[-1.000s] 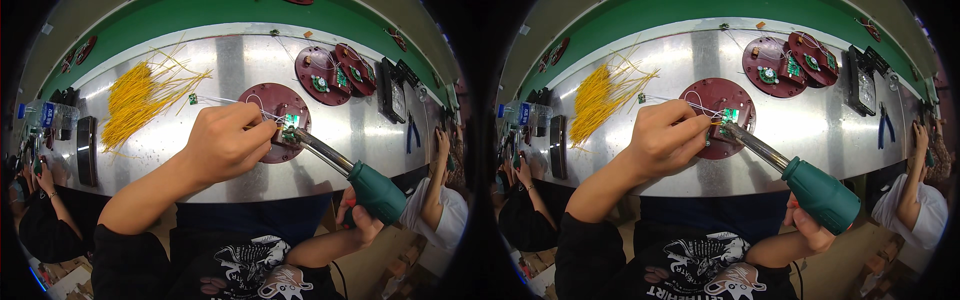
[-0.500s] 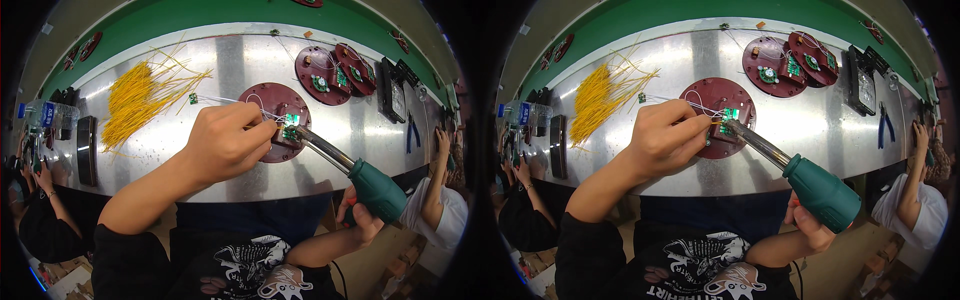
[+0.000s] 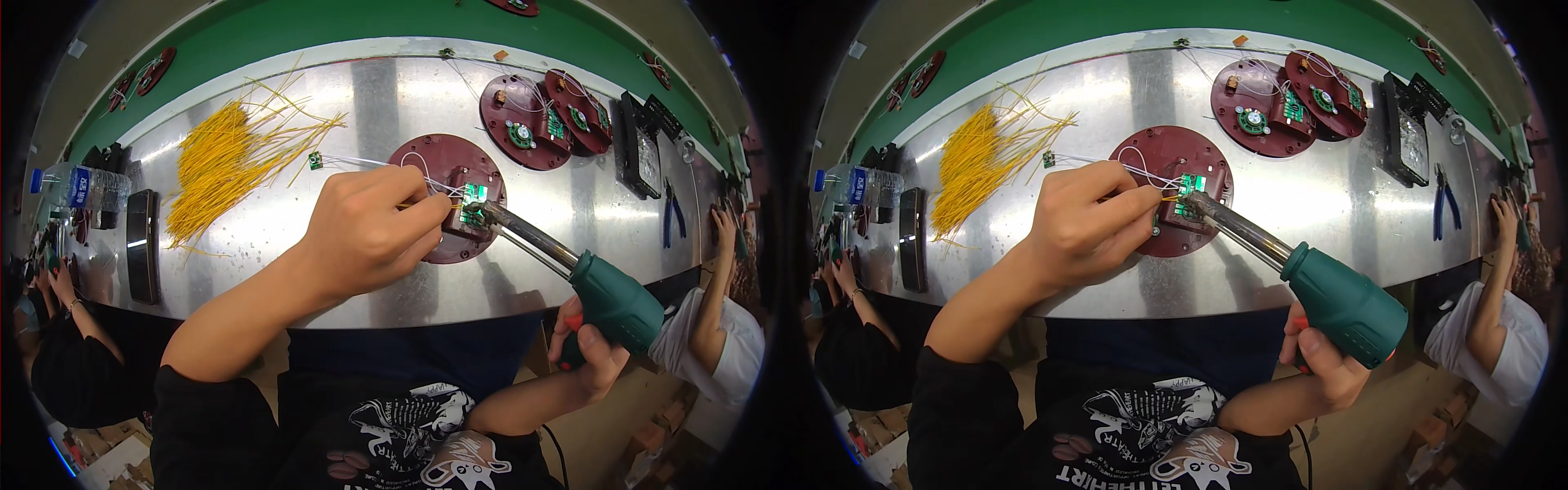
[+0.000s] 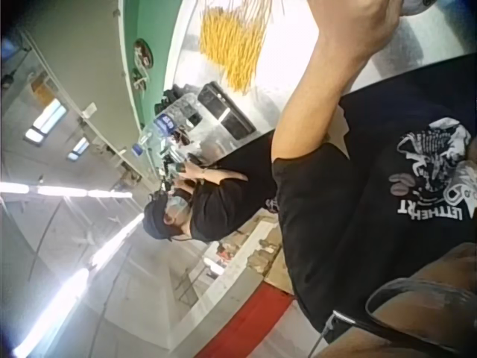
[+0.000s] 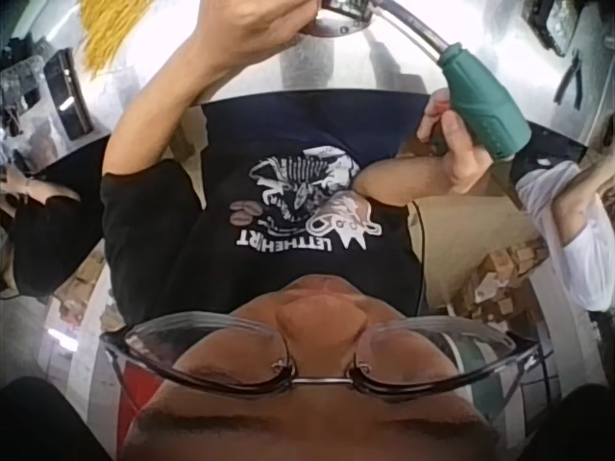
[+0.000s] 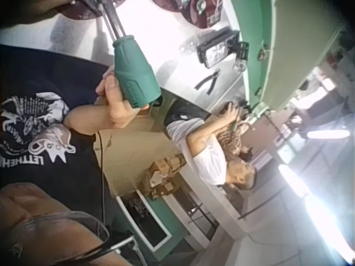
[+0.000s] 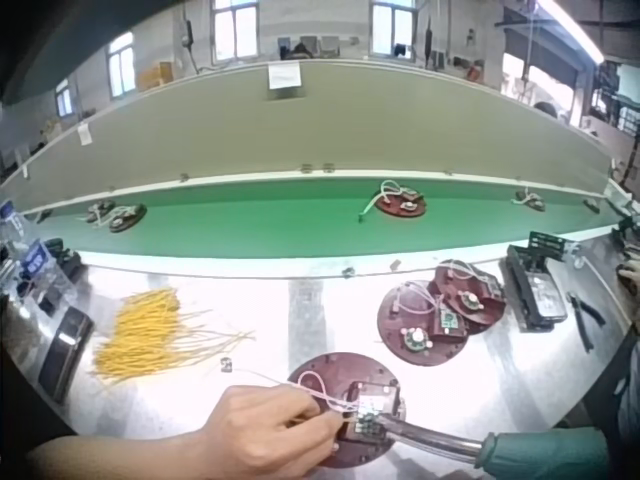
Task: Soldering wires onto small circuit boards at an industrial assembly line.
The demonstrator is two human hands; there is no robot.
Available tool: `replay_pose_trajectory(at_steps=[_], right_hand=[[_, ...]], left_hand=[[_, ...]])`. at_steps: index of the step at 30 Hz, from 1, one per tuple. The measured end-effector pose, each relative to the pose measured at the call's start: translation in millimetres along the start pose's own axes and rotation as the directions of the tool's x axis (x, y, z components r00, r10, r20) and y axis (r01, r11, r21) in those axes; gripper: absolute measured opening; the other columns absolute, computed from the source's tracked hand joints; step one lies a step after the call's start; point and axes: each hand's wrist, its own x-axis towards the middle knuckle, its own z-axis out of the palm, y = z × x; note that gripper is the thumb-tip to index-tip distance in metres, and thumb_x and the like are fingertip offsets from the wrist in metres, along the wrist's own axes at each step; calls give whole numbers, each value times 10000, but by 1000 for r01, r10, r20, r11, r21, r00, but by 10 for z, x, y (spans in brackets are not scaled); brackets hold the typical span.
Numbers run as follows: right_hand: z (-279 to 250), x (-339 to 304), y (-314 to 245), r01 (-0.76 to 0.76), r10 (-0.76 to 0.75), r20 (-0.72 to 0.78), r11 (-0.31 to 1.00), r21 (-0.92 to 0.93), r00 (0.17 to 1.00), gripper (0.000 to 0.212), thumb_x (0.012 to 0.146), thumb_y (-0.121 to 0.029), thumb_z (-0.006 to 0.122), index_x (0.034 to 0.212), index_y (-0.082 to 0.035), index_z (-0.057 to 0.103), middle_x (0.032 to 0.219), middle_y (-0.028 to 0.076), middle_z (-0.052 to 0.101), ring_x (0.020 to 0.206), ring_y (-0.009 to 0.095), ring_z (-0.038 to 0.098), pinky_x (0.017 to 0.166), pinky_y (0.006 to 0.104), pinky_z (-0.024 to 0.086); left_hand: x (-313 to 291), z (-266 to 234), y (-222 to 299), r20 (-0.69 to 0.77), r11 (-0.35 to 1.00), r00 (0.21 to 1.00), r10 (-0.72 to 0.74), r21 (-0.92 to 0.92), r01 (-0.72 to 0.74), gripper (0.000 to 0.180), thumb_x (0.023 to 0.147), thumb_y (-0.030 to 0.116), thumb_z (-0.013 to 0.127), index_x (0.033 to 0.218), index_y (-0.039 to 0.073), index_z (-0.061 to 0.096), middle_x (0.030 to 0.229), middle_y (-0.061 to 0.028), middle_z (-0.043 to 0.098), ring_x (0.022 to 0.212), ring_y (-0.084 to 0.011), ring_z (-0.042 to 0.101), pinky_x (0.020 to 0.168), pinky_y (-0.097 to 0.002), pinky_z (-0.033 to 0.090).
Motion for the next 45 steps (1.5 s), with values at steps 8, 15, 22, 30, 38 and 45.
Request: replay_pose_trajectory(at_steps=[8, 15, 22, 30, 38, 45], right_hand=[[-28, -16, -32, 49, -49, 15, 998, -40, 999, 445, 838, -257, 665, 1040, 122, 550, 792, 197, 567, 473, 190, 527, 404, 264, 425], [-45, 16, 17, 130, -130, 2, 991, -41, 992, 452, 844, -274, 651, 1036, 122, 548, 781, 198, 569, 442, 181, 515, 405, 260, 417], [-40, 98, 90, 207, -208, -38, 978, -25, 977, 458, 861, -283, 623, 1053, 123, 535, 816, 224, 566, 436, 189, 526, 394, 266, 419], [-96, 374, 241, 329, -313, -113, 928, 176, 943, 472, 944, -320, 527, 1149, 103, 490, 905, 230, 548, 429, 159, 506, 376, 263, 414], [-141, 612, 389, 365, -305, -239, 891, 271, 922, 404, 1014, -300, 408, 1171, 61, 497, 960, 184, 545, 423, 127, 451, 364, 248, 381], [-166, 631, 381, 323, -250, -253, 895, 308, 935, 402, 1025, -322, 385, 1152, 37, 515, 961, 154, 545, 435, 103, 438, 377, 239, 368]], left_hand=[[-4, -17, 16, 14, 1000, 1000, -16, 10, 16, 134, 682, 63, 720, 793, 72, 645, 707, -39, 529, 593, -193, 580, 470, -335, 449], [8, -36, 20, 17, 1000, 1000, -14, 9, 14, 125, 689, 66, 719, 786, 73, 641, 707, -38, 528, 591, -192, 579, 467, -335, 447], [11, -26, 15, 13, 1000, 1000, -4, 24, 4, 119, 687, 53, 714, 787, 71, 652, 697, -37, 538, 581, -188, 579, 460, -328, 446], [40, -10, 23, 5, 1000, 1000, 6, 18, -6, 133, 677, 35, 711, 797, 57, 658, 692, -40, 551, 562, -192, 576, 462, -327, 449], [44, -12, 32, 33, 999, 999, -4, 47, 2, 136, 669, 31, 713, 792, 50, 657, 691, -43, 549, 552, -195, 570, 461, -332, 449], [73, 2, 38, 3, 999, 1000, 9, 35, -9, 158, 648, 8, 714, 795, 40, 666, 678, -50, 560, 534, -199, 562, 460, -327, 447]])
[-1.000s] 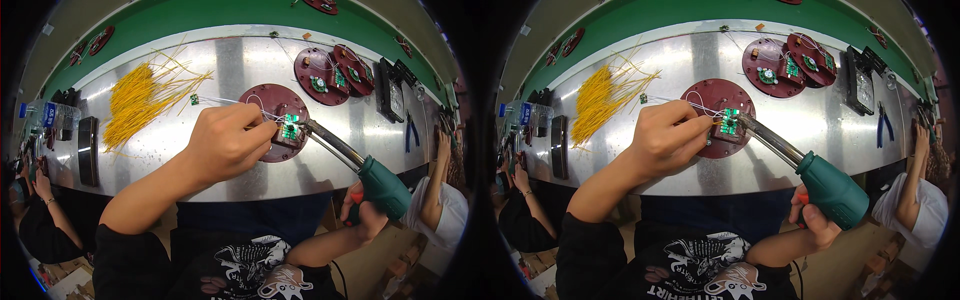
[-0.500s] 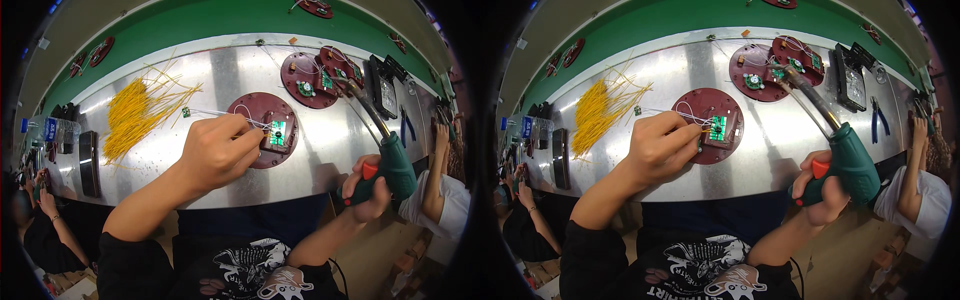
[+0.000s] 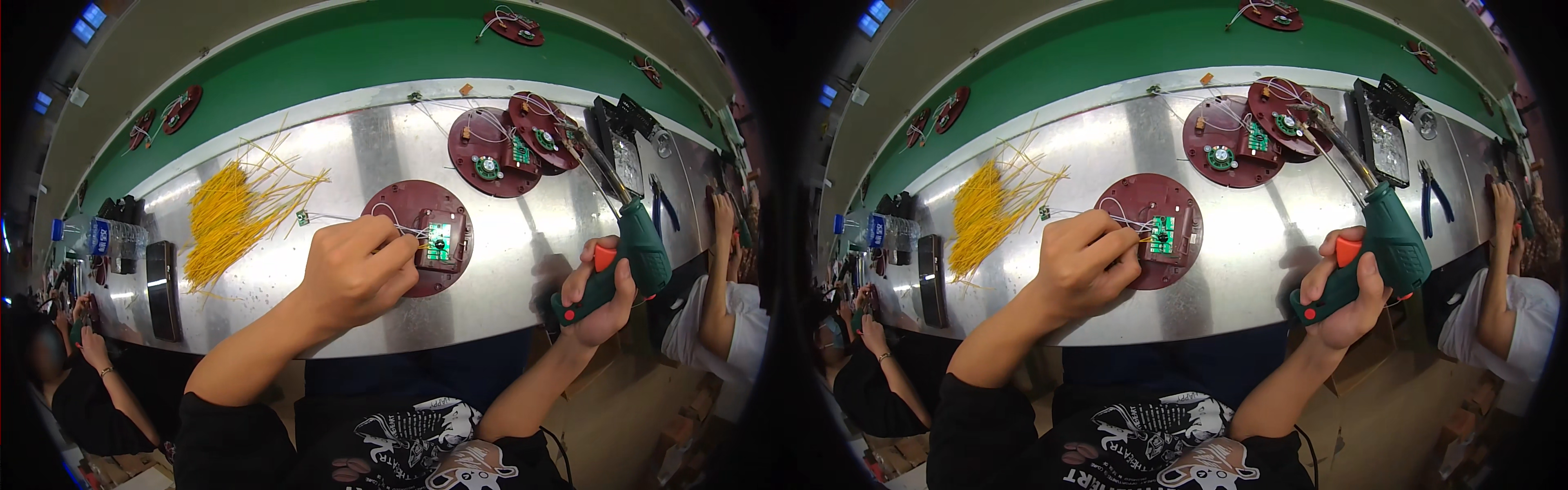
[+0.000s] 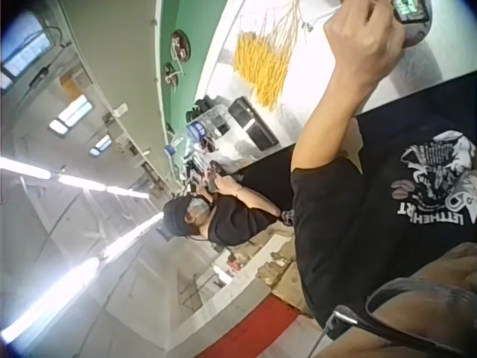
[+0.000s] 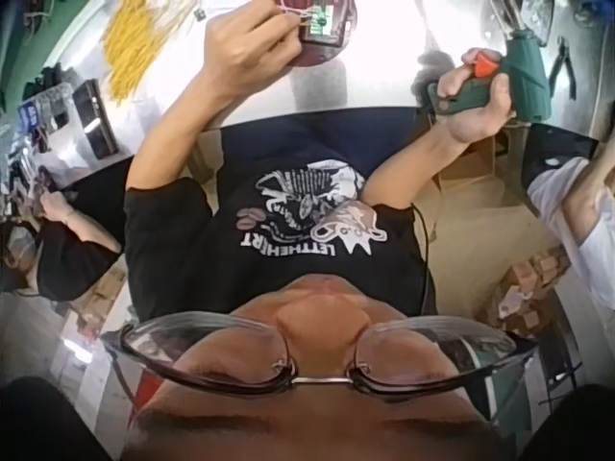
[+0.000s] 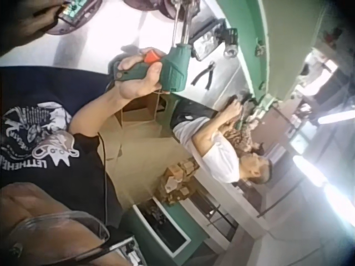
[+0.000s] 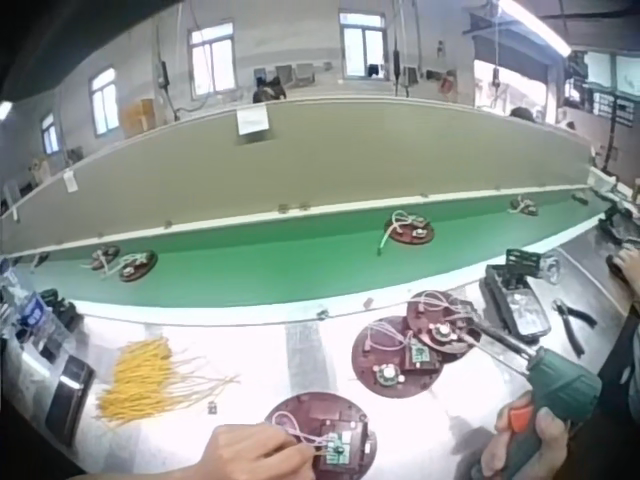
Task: Soldering wires onto small circuit boards at an industrial assembly line.
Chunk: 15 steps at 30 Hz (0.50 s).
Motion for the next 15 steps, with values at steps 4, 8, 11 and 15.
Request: replay_pose_trajectory(at_steps=[4, 8, 11, 15], right_hand=[[41, 7, -23, 26, -17, -96, 996, 90, 995, 374, 1026, -310, 382, 1124, 21, 527, 946, 144, 540, 445, 102, 441, 385, 235, 370], [61, 28, -30, 83, -28, -275, 979, 188, 961, 360, 1025, -306, 380, 1106, 10, 532, 939, 129, 539, 454, 96, 441, 391, 235, 374], [41, 42, -24, 80, -15, -298, 975, 208, 954, 356, 1025, -304, 373, 1102, 4, 536, 934, 116, 540, 466, 92, 445, 398, 235, 379], [29, 41, -8, 166, -77, -344, 957, 239, 936, 356, 1021, -312, 377, 1097, -7, 542, 932, 107, 542, 470, 89, 448, 405, 234, 387]], left_hand=[[12, -5, -5, -41, 1000, 999, 9, -20, -10, 156, 651, 6, 709, 796, 45, 666, 688, -51, 565, 521, -203, 553, 447, -325, 442], [-33, -32, 35, -14, 999, 999, -48, -23, 47, 173, 660, 33, 722, 827, 44, 679, 749, -63, 610, 606, -227, 586, 518, -338, 475], [127, -160, 101, 5, 998, 999, -52, 37, 51, 217, 660, 77, 743, 868, 46, 687, 824, -78, 642, 726, -251, 609, 635, -372, 492], [392, -259, 195, 110, 992, 994, -8, 126, -6, 338, 649, 159, 782, 955, 47, 692, 963, -105, 668, 933, -285, 603, 835, -439, 472]])
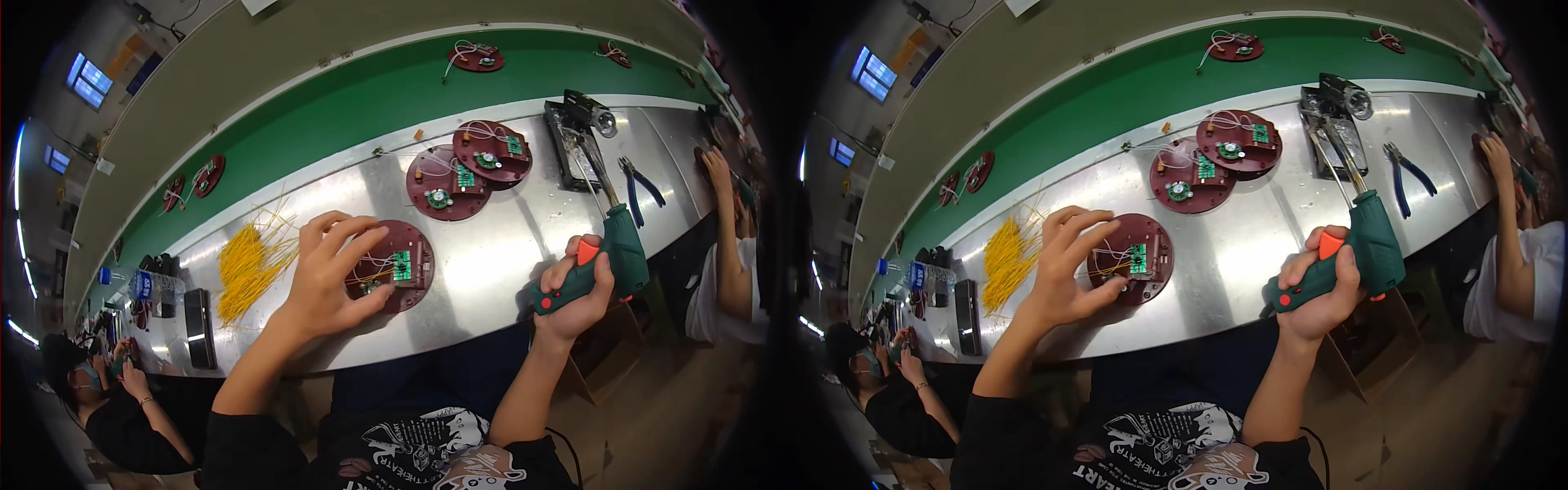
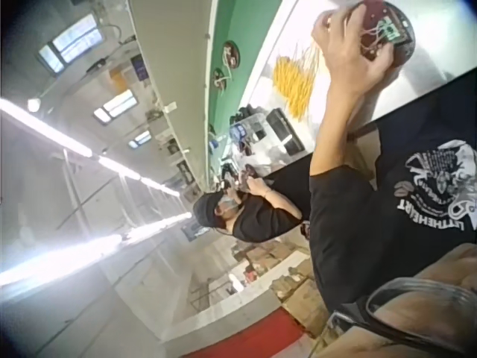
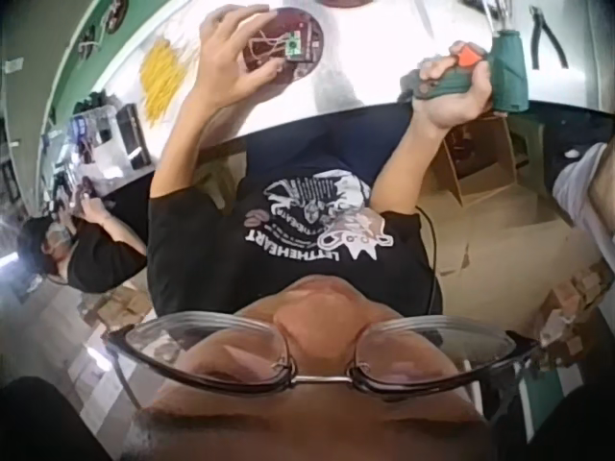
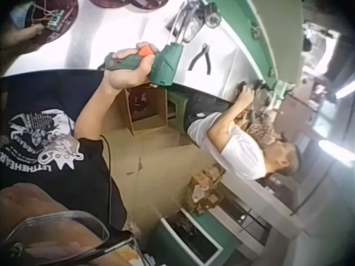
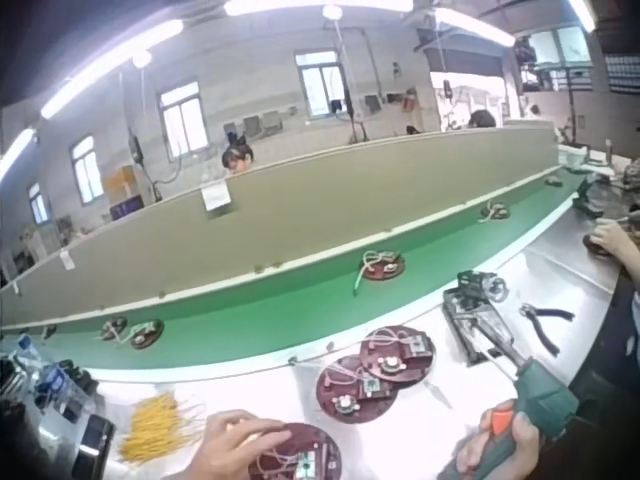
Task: Soldering wires onto small circuit boards at an industrial assembly line.
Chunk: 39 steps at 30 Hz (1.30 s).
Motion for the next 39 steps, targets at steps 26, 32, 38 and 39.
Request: replay_pose_trajectory(at_steps=[26, 32, 38, 39], right_hand=[[29, -140, 80, 182, -174, -313, 983, -5, 934, 342, 962, -282, 423, 1177, -17, 454, 965, 131, 515, 455, 148, 491, 410, 296, 450], [80, -60, 34, 144, -146, -319, 989, -29, 937, 361, 940, -262, 436, 1183, 4, 431, 949, 166, 503, 437, 178, 495, 387, 337, 460], [56, -75, 16, 160, -160, -291, 987, -26, 943, 334, 925, -235, 436, 1154, 8, 427, 941, 179, 504, 431, 195, 517, 391, 342, 476], [50, -87, 30, 156, -157, -303, 987, -28, 940, 324, 923, -226, 435, 1147, 8, 426, 938, 176, 505, 431, 194, 522, 393, 341, 480]], left_hand=[[3445, 1656, -1881, 161, 837, 908, -386, 475, 271, 409, 825, 367, 642, 1082, 51, 682, 1079, -195, 702, 1055, -375, 654, 915, -479, 514], [4180, 2585, -1382, 142, 943, 954, -264, 246, 225, 441, 841, 404, 681, 1118, 61, 684, 1055, -194, 708, 1023, -374, 666, 903, -454, 519], [4061, 2929, -1664, 162, 991, 978, -130, 55, 123, 203, 884, 203, 638, 1018, 52, 648, 982, -224, 688, 966, -410, 651, 825, -490, 513], [4019, 2895, -1660, 158, 993, 981, -115, 30, 112, 188, 881, 180, 634, 1017, 51, 649, 961, -224, 688, 947, -415, 652, 815, -488, 515]])
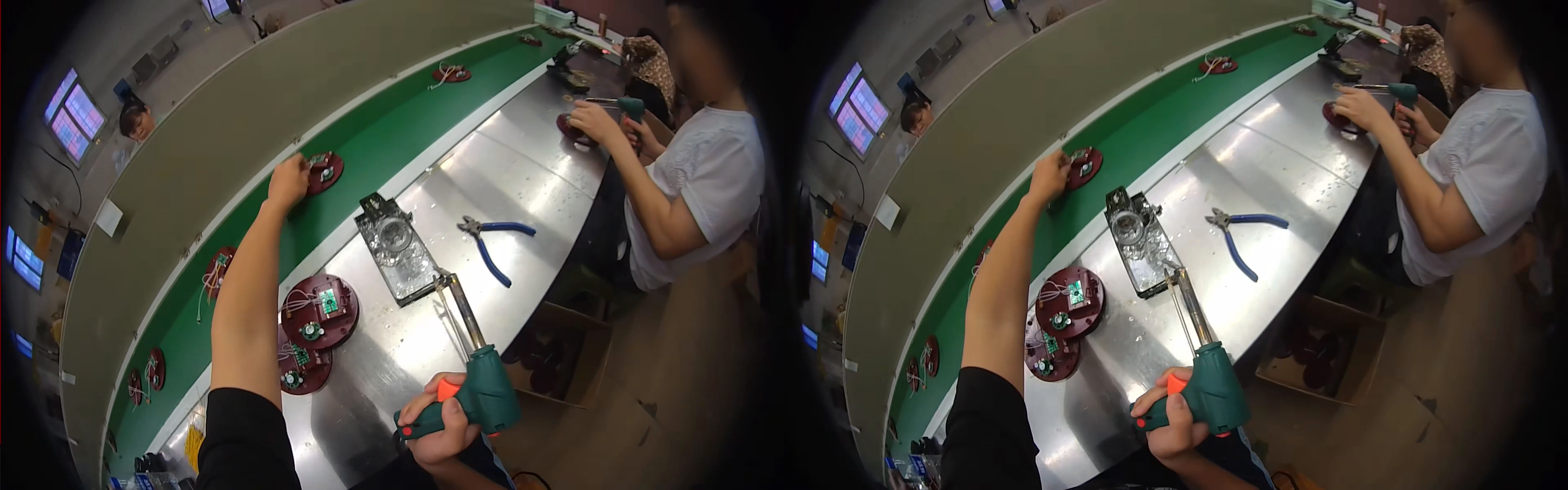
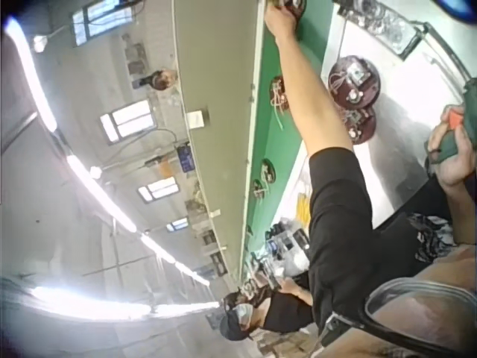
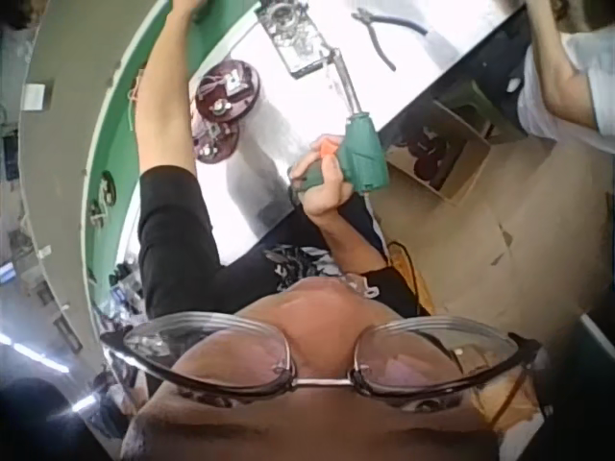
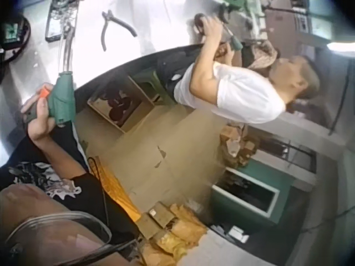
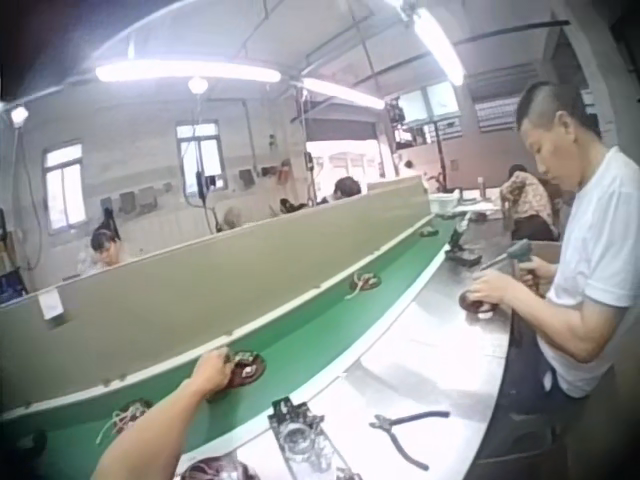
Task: Soldering wires onto small circuit boards at an industrial assembly line.
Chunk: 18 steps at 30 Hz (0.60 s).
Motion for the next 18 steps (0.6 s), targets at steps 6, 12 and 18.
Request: replay_pose_trajectory(at_steps=[6, 12, 18], right_hand=[[-47, -33, 28, 4, -3, -13, 1000, 11, 1000, 275, 919, -185, 437, 1115, 9, 438, 925, 161, 519, 433, 190, 540, 397, 325, 474], [88, -43, -47, -11, 14, -78, 999, 41, 997, 204, 923, -171, 478, 1023, 6, 486, 898, 124, 538, 418, 179, 532, 398, 297, 448], [101, 68, -89, -32, 32, -27, 999, -9, 999, 205, 945, -199, 468, 988, -1, 502, 825, 103, 546, 431, 152, 506, 415, 267, 432]], left_hand=[[-488, -683, 102, -125, 1000, 992, -27, -19, 25, 131, 870, 82, 619, 978, 35, 678, 916, -224, 687, 890, -416, 662, 786, -465, 525], [-1315, -1934, 164, -391, 990, 912, 128, -11, -143, 216, 851, 9, 623, 1038, 32, 729, 848, -176, 717, 769, -302, 699, 697, -385, 537], [-2764, -2497, 944, -92, 702, 978, -189, -709, 69, 251, 867, -59, 591, 1054, 2, 746, 790, -55, 691, 623, -71, 575, 568, -218, 478]])
